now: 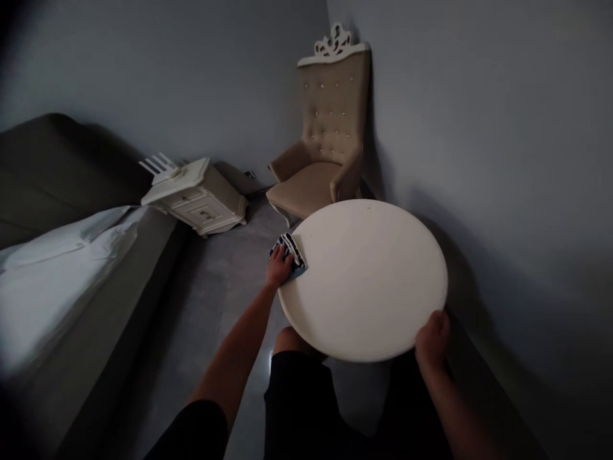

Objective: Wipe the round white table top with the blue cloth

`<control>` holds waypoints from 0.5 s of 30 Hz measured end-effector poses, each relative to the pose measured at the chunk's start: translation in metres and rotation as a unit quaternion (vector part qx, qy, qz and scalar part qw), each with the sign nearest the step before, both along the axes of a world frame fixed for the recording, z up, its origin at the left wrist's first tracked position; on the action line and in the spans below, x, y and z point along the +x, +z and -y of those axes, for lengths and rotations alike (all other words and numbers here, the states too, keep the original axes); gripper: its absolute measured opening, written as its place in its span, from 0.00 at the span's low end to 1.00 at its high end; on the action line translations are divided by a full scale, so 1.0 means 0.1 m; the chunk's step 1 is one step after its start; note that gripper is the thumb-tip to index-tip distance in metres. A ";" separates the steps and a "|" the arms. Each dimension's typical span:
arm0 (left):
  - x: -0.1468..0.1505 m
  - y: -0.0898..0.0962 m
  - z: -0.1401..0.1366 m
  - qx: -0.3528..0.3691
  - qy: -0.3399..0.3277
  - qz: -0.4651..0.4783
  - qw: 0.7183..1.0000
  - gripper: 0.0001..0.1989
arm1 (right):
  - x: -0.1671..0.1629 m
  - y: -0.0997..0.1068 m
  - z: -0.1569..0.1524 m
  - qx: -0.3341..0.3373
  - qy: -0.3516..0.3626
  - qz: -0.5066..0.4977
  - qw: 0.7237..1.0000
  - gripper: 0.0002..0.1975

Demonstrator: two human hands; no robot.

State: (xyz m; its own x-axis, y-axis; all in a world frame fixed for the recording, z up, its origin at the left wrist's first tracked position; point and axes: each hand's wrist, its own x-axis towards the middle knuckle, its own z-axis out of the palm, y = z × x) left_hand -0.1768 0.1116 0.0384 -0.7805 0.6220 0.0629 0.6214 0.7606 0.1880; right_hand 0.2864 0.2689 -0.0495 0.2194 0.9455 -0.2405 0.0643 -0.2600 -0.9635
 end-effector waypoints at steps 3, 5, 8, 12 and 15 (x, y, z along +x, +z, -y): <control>-0.27 0.05 -0.47 -0.021 0.008 0.005 1.000 0.35 | -0.05 0.01 0.00 0.003 -0.006 0.008 1.000 0.32; -0.40 0.09 -0.84 -0.032 0.003 0.000 0.999 0.35 | -0.06 -0.01 -0.02 0.007 -0.002 0.016 1.000 0.37; -0.53 0.14 -1.43 -0.043 -0.012 -0.009 0.999 0.35 | -0.05 -0.08 -0.03 -0.003 0.000 0.015 1.000 0.42; -0.57 0.20 -2.17 -0.052 -0.042 -0.022 0.998 0.34 | -0.02 -0.18 0.01 -0.026 -0.007 0.005 1.000 0.43; -0.44 0.20 -2.72 -0.049 -0.075 -0.035 0.995 0.33 | 0.00 -0.24 0.05 -0.034 0.015 -0.016 0.999 0.40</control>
State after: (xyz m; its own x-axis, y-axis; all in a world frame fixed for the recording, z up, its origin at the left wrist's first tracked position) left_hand -0.2210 0.3837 0.0581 -0.6749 0.7364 0.0478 0.7377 0.6715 0.0703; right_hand 0.2868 0.2641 -0.0731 0.1818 0.9331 -0.3102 0.0427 -0.3226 -0.9456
